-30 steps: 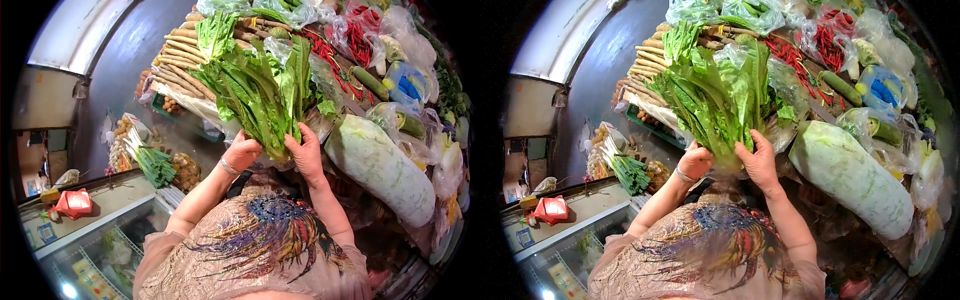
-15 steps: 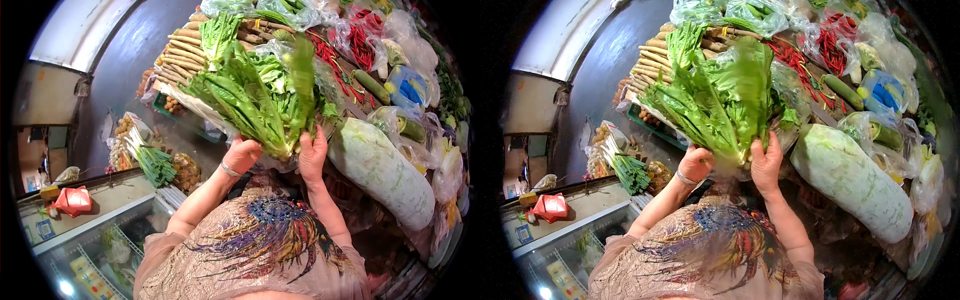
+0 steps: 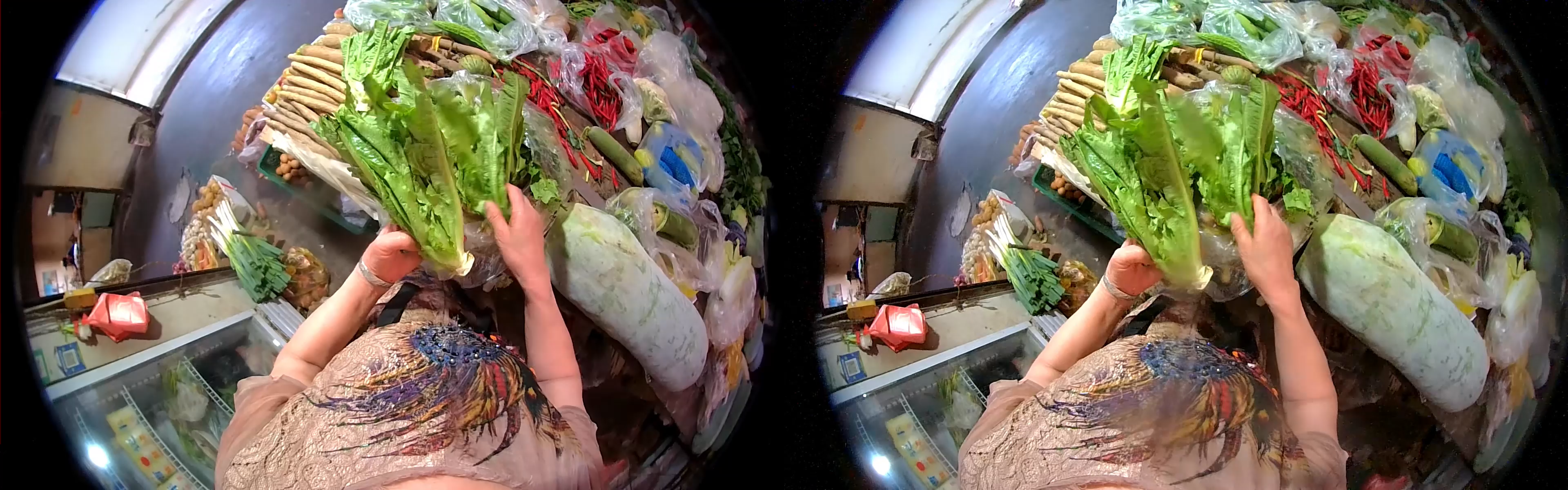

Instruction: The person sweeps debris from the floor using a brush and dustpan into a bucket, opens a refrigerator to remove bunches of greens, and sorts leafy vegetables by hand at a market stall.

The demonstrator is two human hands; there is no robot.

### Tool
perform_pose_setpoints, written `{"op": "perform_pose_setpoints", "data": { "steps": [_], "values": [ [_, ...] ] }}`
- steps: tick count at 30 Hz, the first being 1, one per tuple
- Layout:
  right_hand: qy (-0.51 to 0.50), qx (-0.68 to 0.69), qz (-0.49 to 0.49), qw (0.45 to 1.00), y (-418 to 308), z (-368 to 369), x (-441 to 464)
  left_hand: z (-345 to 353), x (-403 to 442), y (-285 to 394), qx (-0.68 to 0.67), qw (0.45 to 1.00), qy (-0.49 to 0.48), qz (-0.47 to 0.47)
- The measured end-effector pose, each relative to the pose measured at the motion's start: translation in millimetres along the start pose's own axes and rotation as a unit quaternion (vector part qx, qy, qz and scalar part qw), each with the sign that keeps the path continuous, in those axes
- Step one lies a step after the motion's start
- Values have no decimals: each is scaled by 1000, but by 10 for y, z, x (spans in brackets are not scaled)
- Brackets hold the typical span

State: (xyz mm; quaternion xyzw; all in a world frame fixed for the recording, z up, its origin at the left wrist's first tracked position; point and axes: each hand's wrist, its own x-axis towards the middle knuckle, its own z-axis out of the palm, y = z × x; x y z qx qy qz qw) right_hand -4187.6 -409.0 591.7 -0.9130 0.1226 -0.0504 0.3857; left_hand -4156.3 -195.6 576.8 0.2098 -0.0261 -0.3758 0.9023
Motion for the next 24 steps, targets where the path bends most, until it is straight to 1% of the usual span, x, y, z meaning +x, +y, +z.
{"op": "perform_pose_setpoints", "data": {
  "steps": [1, 3, 4, 5, 7, 8, 9, 10, 11, 12, 13, 15, 16, 18, 20, 21, 23, 24],
  "values": [
    [0, 0, -3, 1000, -12, -6, -7, 11, 5, 16, 19, 1000, 20, -5],
    [26, -47, -64, 997, -64, -28, -73, -2, -7, 41, 38, 998, 46, -6],
    [90, -84, -115, 986, -61, -24, -94, -28, 2, 51, 92, 994, 64, -6],
    [89, -84, -115, 986, -92, -48, -128, -43, 17, 54, 146, 986, 79, -8],
    [68, 110, -81, 988, -258, -187, -194, 58, 60, 74, 155, 985, 82, -12],
    [56, 153, -68, 984, -392, -250, -237, 171, 69, 71, 151, 984, 93, -12],
    [63, 126, -134, 981, -401, -226, -252, 233, 78, 63, 148, 983, 105, -14],
    [55, 126, -147, 979, -446, -200, -276, 182, 111, 56, 158, 985, 71, -24],
    [47, 127, -161, 978, -486, -179, -291, 217, 125, 48, 158, 985, 67, -26],
    [58, 91, -163, 981, -457, -132, -282, 312, 132, 48, 149, 986, 79, -4],
    [62, 90, -162, 981, -440, -108, -274, 366, 144, 42, 140, 986, 92, 17],
    [88, 82, -133, 984, -426, -76, -252, 318, 188, 18, 158, 984, 74, 20],
    [122, 51, -167, 977, -443, -64, -241, 317, 202, -15, 187, 976, 95, 52],
    [130, 31, -174, 976, -451, -34, -256, 275, 221, -66, 235, 958, 129, 101],
    [138, -1, -199, 970, -453, -34, -236, 253, 248, -109, 245, 953, 135, 113],
    [138, -1, -198, 970, -446, -14, -239, 246, 249, -136, 254, 948, 143, 126],
    [122, 67, -174, 975, -420, 51, -251, 231, 246, -183, 251, 948, 144, 131],
    [122, 67, -174, 975, -410, 59, -250, 227, 248, -191, 247, 948, 145, 138]
  ]
}}
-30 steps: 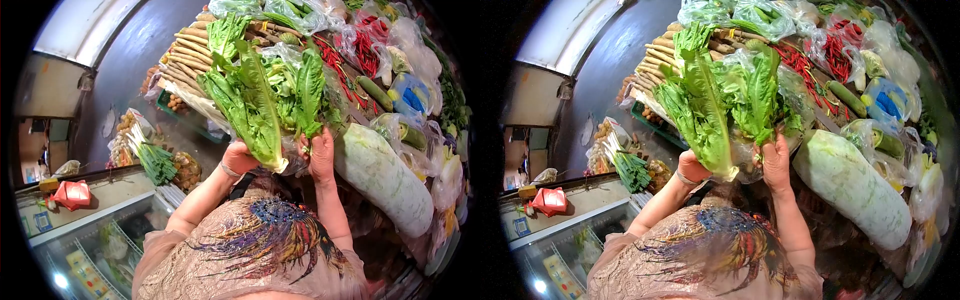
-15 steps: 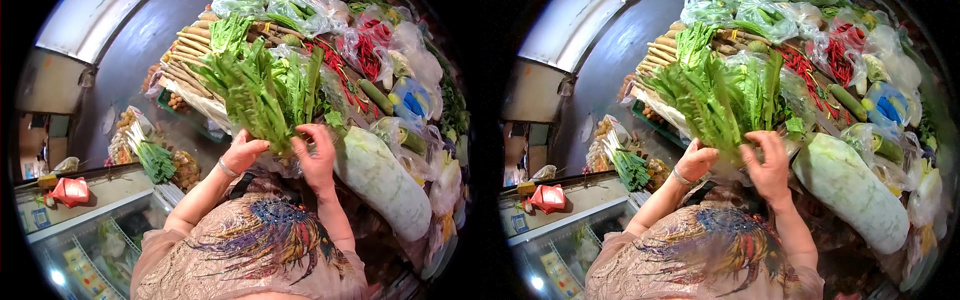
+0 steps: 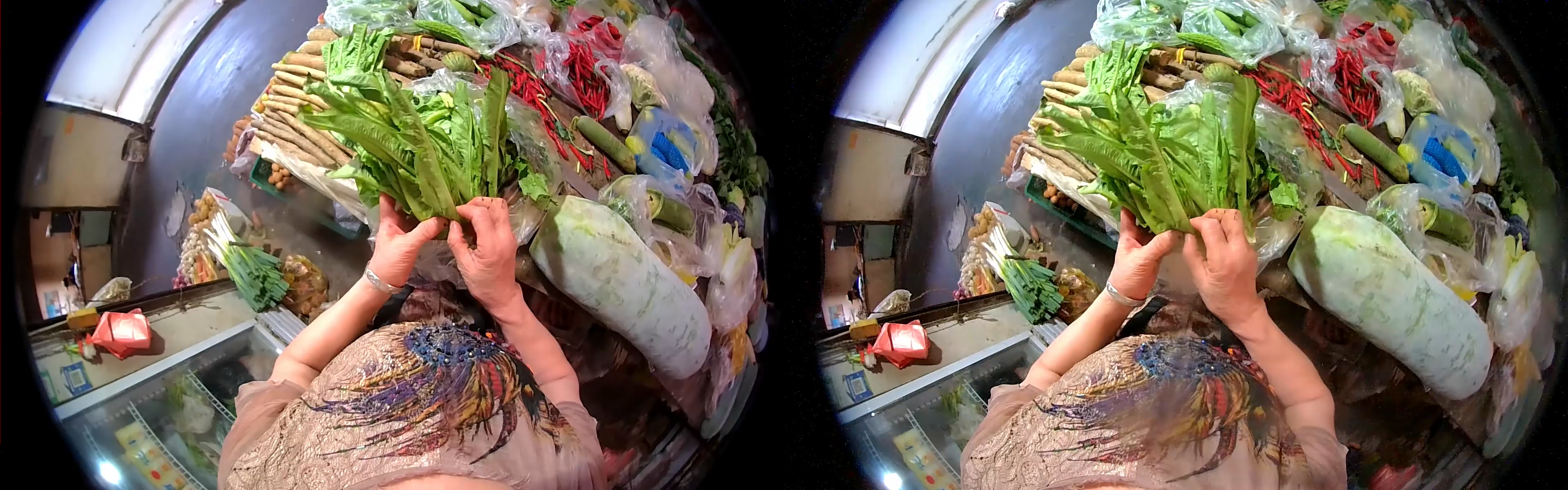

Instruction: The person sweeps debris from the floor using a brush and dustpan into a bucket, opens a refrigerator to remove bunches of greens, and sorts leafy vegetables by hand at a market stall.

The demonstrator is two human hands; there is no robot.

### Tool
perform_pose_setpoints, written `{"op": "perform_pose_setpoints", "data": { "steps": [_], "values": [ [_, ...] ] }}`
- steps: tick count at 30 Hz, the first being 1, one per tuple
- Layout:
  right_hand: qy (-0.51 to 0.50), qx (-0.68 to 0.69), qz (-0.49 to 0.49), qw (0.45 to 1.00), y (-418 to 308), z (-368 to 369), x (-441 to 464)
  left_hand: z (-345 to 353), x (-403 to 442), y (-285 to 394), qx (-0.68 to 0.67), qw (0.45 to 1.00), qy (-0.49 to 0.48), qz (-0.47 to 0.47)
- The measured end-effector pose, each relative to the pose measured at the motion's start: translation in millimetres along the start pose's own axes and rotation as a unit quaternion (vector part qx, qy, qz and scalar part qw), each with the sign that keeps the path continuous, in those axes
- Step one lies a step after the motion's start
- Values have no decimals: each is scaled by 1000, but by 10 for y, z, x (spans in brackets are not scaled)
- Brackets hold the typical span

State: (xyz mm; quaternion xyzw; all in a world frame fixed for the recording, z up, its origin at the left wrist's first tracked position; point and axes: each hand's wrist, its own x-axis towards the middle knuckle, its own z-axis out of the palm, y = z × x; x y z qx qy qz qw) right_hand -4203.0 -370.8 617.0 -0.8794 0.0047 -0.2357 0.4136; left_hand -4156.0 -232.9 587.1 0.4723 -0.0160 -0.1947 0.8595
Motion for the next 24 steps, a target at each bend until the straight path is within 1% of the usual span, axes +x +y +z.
{"op": "perform_pose_setpoints", "data": {
  "steps": [2, 3, 4, 5, 6, 7, 8, 9, 10, 11, 12, 13, 15, 16, 17, 18, 19, 20, 21, 22, 23, 24],
  "values": [
    [20, 73, 6, 997, 19, 6, -1, -16, 12, 4, -10, 1000, -4, -4],
    [18, 75, 5, 997, 15, 8, -17, -3, 11, 36, -21, 1000, -6, -7],
    [7, 128, 59, 990, 7, 4, -43, 27, -4, 68, -21, 1000, -4, -5],
    [-4, 180, 113, 977, 7, -3, -65, 74, -28, 105, -45, 998, 6, -32],
    [16, 196, 112, 974, 47, 24, -100, 109, -41, 137, -70, 996, 15, -60],
    [30, 291, 134, 947, 86, 52, -109, 103, -31, 137, -71, 996, 16, -58],
    [43, 386, 173, 905, 97, 58, -132, 91, -11, 137, -96, 993, 17, -70],
    [55, 476, 209, 852, 50, 38, -105, 77, 2, 140, -121, 989, 17, -82],
    [52, 476, 207, 853, 43, -6, -70, 50, 3, 148, -114, 989, 19, -96],
    [41, 543, 281, 790, 59, -70, -40, 32, 2, 170, -115, 989, 20, -93],
    [29, 602, 352, 716, 94, -124, -27, 13, -8, 194, -133, 985, 21, -109],
    [12, 644, 328, 691, 174, -155, -35, 0, -17, 209, -150, 981, 21, -124],
    [-50, 571, 314, 757, 243, -234, 26, -23, -1, 200, -151, 981, 12, -119],
    [-53, 570, 314, 757, 327, -266, 62, -54, 4, 167, -121, 989, -4, -89],
    [-91, 473, 337, 809, 428, -289, 96, -85, -1, 133, -91, 994, -19, -59],
    [-127, 370, 355, 849, 466, -296, 117, -114, -6, 103, -91, 994, -17, -59],
    [-128, 370, 354, 849, 465, -295, 120, -136, 2, 80, -54, 998, -17, -35],
    [-114, 212, 307, 921, 452, -301, 140, -153, 23, 71, -16, 1000, -18, -10],
    [-97, 47, 250, 962, 436, -307, 153, -136, 30, 106, -16, 1000, -18, -7],
    [-76, 141, 258, 953, 408, -321, 143, -103, 19, 153, 20, 1000, -15, -1],
    [-79, 141, 258, 953, 345, -322, 124, -84, 1, 174, 55, 998, -13, 2],
    [-109, 187, 238, 947, 233, -307, 118, -75, 1, 168, 75, 997, -12, 14]
  ]
}}
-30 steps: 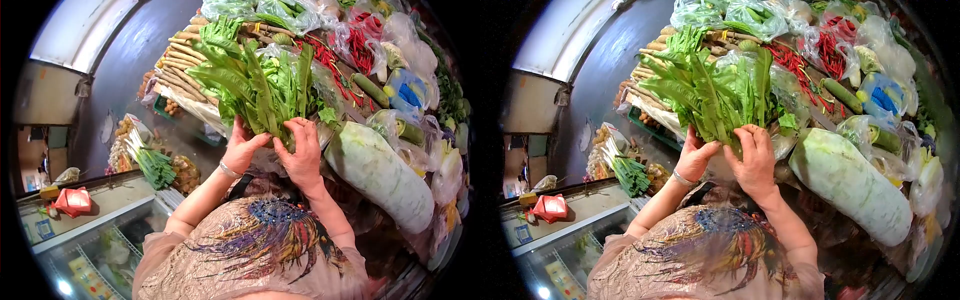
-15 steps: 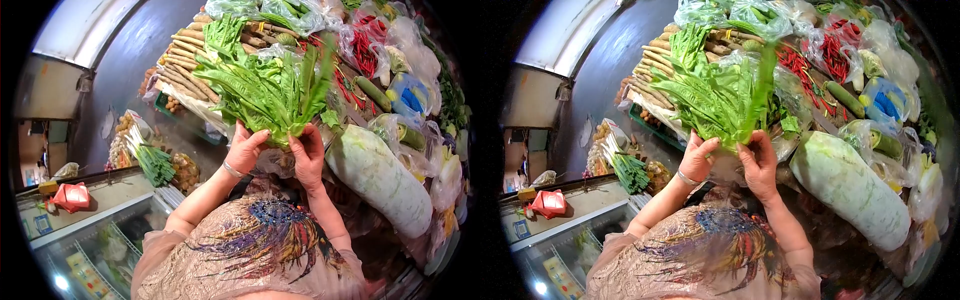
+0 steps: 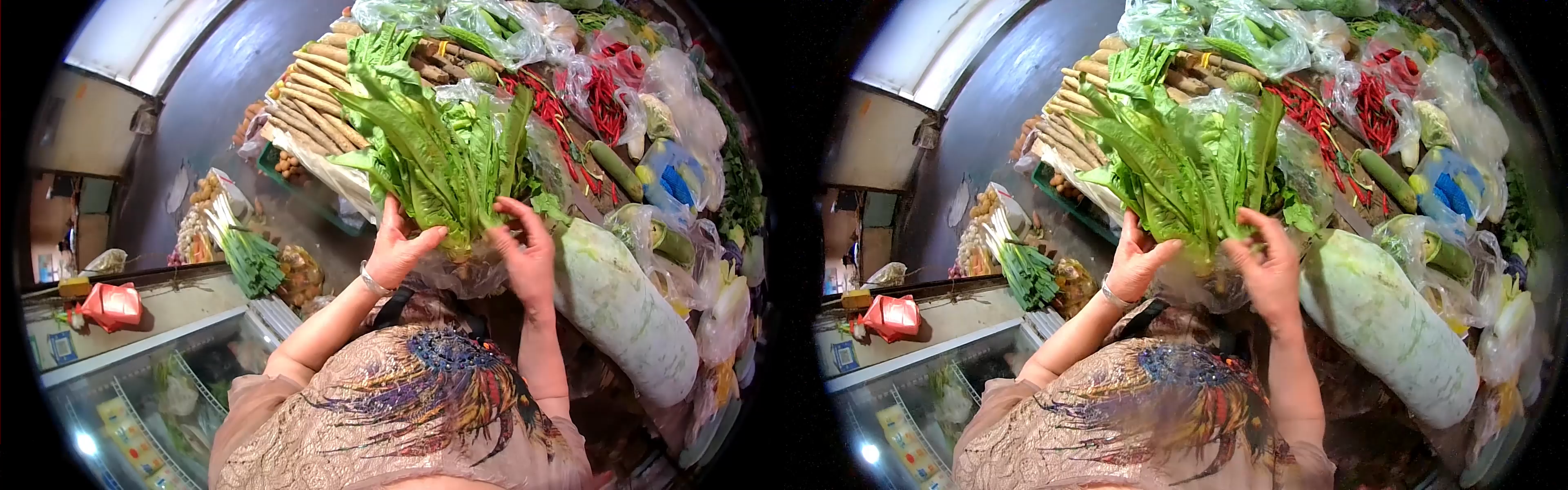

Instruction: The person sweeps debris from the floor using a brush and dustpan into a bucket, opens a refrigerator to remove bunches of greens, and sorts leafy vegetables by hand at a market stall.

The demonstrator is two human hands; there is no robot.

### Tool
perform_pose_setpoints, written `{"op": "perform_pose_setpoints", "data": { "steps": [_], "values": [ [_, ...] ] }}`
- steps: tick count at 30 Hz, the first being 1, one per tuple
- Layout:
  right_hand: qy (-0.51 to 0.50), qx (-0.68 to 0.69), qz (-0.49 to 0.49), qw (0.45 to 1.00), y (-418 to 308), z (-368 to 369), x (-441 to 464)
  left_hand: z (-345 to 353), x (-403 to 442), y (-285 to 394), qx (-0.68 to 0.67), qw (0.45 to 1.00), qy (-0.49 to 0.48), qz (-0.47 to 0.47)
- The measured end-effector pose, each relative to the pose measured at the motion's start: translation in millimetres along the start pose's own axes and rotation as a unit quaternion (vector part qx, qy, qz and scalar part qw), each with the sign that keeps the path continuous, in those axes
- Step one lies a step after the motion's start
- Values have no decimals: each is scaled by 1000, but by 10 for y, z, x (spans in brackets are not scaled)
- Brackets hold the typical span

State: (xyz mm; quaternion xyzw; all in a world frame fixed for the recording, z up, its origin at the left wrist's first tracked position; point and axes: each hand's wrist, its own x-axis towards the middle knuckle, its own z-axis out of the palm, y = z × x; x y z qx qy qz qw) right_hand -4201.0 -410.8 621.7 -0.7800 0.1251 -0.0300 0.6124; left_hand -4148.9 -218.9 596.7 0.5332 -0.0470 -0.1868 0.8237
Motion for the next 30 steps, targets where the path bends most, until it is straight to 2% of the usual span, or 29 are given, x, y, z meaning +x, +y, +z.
{"op": "perform_pose_setpoints", "data": {
  "steps": [1, 2, 3, 4, 6, 7, 8, 11, 13, 14, 15, 17, 19, 21, 23, 25, 30],
  "values": [
    [-41, 34, -18, 998, -56, 48, -23, 15, 0, 13, -1, 1000, -3, 0],
    [-61, -26, -74, 995, 19, 104, -21, 31, -15, 47, 57, 998, -27, 19],
    [-49, -61, -84, 993, 149, 180, -60, 63, -37, 93, 116, 991, -51, 39],
    [-42, -29, -61, 997, 158, 235, -62, 124, -68, 162, 169, 983, -52, 54],
    [-31, 2, -38, 999, 205, 259, -58, 108, -104, 143, 180, 978, -77, 77],
    [-42, 138, -11, 990, 245, 252, -43, 99, -111, 154, 192, 971, -99, 99],
    [-51, 271, 15, 961, 260, 238, -25, 80, -113, 186, 149, 978, -124, 84],
    [-26, 394, 46, 917, 214, 184, 7, 58, -60, 207, 29, 996, -80, 6],
    [-44, 415, 67, 906, 208, 112, -3, -81, -1, 134, 78, 995, -67, -16],
    [-64, 435, 87, 894, 209, 86, -12, -130, 32, 91, 106, 988, -90, -69],
    [-64, 435, 89, 894, 222, 85, -23, -131, 49, 99, 133, 977, -112, -121],
    [-122, 448, 92, 881, 247, 98, -42, -63, 43, 102, 68, 973, -138, -175],
    [-145, 440, 88, 882, 270, 120, -70, 37, 52, 24, -134, 955, -151, -217],
    [-142, 429, 143, 881, 339, 168, -79, 83, 66, -75, -159, 955, -116, -222],
    [-129, 395, 136, 899, 307, 153, -87, 79, 84, -116, -182, 953, -81, -228],
    [-2, 216, 40, 976, 237, 194, -88, 62, 107, -126, -200, 958, -59, -196],
    [14, 178, 28, 983, 255, 158, -28, 116, 76, -119, -191, 958, -45, -209]
  ]
}}
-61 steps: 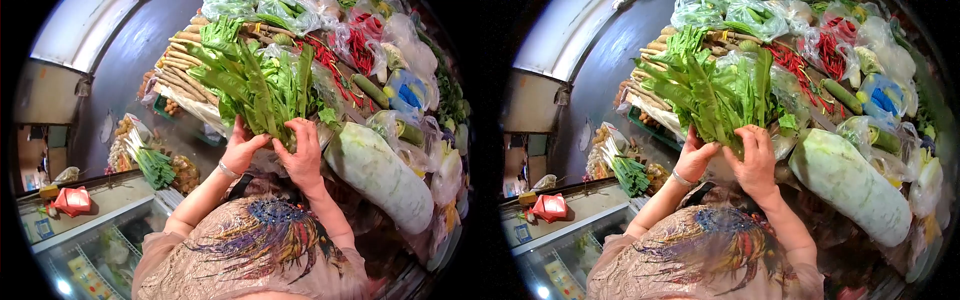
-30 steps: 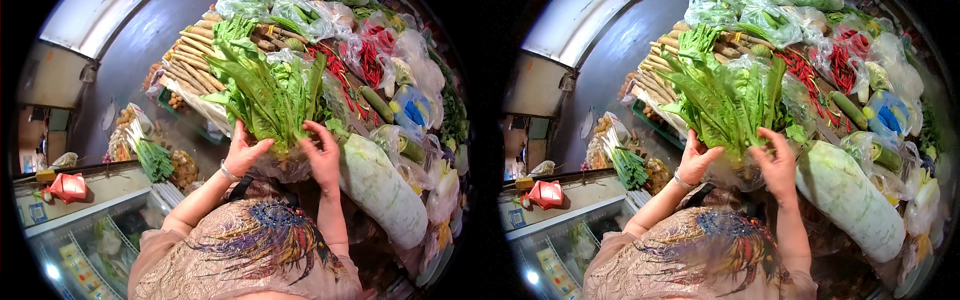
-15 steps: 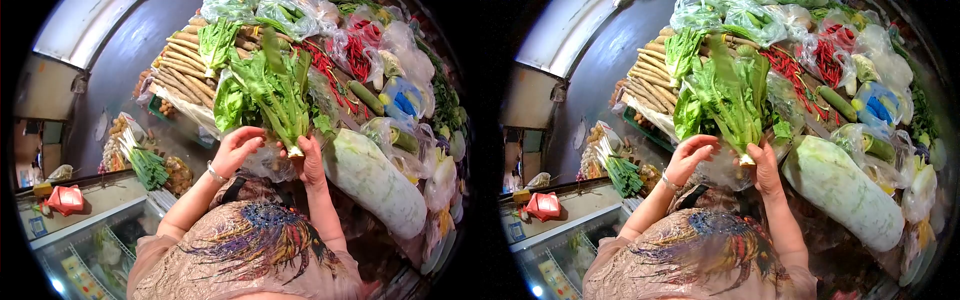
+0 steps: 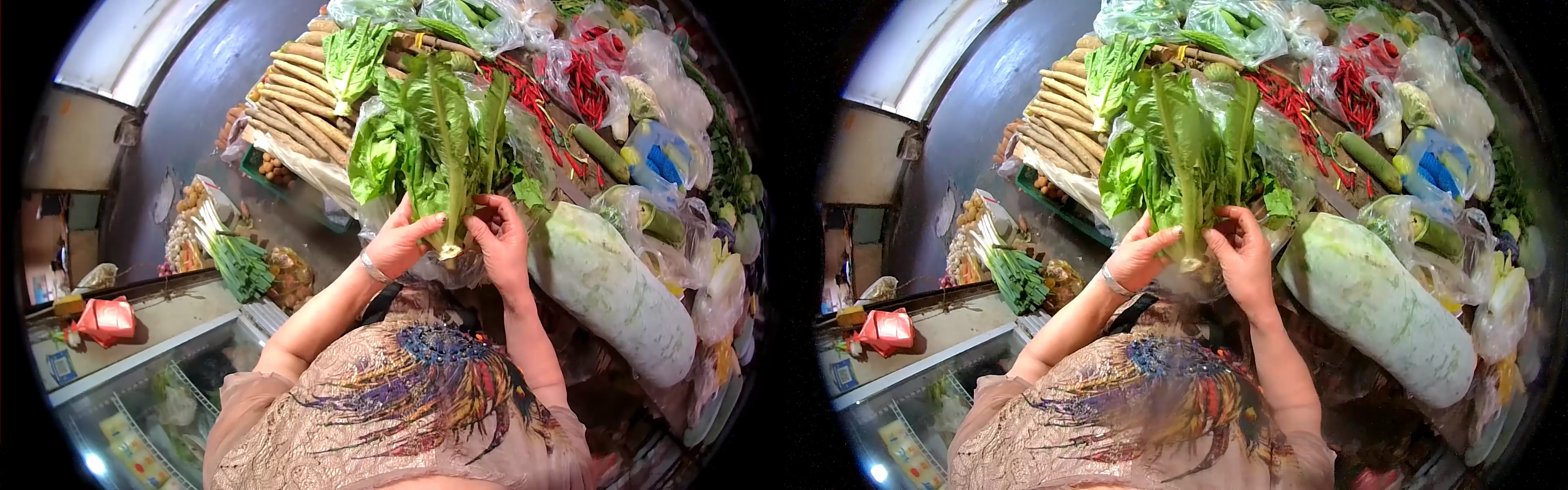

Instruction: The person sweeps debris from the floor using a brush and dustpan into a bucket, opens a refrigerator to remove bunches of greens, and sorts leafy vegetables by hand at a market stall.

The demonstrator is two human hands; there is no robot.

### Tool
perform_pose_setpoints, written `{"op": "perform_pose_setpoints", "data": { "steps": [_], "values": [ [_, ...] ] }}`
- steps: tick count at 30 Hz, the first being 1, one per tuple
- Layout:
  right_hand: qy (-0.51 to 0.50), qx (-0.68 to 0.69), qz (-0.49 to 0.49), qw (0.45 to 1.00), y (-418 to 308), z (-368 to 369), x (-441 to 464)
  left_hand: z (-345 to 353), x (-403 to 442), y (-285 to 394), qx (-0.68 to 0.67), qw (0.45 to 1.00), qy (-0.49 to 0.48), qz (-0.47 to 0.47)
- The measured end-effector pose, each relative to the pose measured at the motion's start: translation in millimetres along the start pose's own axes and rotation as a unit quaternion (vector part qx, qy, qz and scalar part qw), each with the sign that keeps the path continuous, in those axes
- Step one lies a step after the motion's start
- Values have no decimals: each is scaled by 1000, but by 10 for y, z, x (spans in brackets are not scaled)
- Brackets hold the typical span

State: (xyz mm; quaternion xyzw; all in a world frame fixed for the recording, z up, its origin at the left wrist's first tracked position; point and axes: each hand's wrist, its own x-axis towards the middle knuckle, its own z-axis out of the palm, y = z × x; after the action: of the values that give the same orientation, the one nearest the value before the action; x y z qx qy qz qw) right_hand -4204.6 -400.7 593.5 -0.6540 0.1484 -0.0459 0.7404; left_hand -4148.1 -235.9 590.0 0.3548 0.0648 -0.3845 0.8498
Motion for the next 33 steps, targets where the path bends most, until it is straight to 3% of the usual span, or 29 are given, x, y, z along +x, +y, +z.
{"op": "perform_pose_setpoints", "data": {
  "steps": [1, 4, 11, 13, 17, 21, 22, 24, 27, 31, 33],
  "values": [
    [1, 1, -1, 1000, -11, -4, 8, 5, 7, -15, 1, 1000, -1, -1],
    [-15, 106, 121, 987, -8, -56, 14, 3, -16, -40, -29, 999, 14, -7],
    [22, 219, 82, 972, 47, 22, -40, -51, 49, -18, -65, 998, 2, 1],
    [52, 310, 79, 946, 36, 60, -81, -71, 55, -11, -92, 996, -13, -3],
    [-4, 457, 146, 877, 74, -47, -77, -69, 46, -1, -146, 988, -34, -22],
    [-42, 514, 158, 842, 98, -74, -36, -79, 68, -82, -164, 986, -31, -6],
    [-42, 514, 158, 842, 62, -57, -50, -93, 86, -115, -173, 984, -44, 9],
    [14, 375, 41, 926, -27, 12, -112, -100, 99, -131, -182, 981, -57, 25],
    [46, 274, -3, 961, -35, 112, -161, -84, 153, -53, -153, 987, -20, 52],
    [-21, 226, 34, 973, -29, 39, -124, -57, 206, -37, -122, 991, 33, 44],
    [-1, 217, 23, 976, -39, 68, -127, 24, 178, -113, -81, 992, 61, 71]
  ]
}}
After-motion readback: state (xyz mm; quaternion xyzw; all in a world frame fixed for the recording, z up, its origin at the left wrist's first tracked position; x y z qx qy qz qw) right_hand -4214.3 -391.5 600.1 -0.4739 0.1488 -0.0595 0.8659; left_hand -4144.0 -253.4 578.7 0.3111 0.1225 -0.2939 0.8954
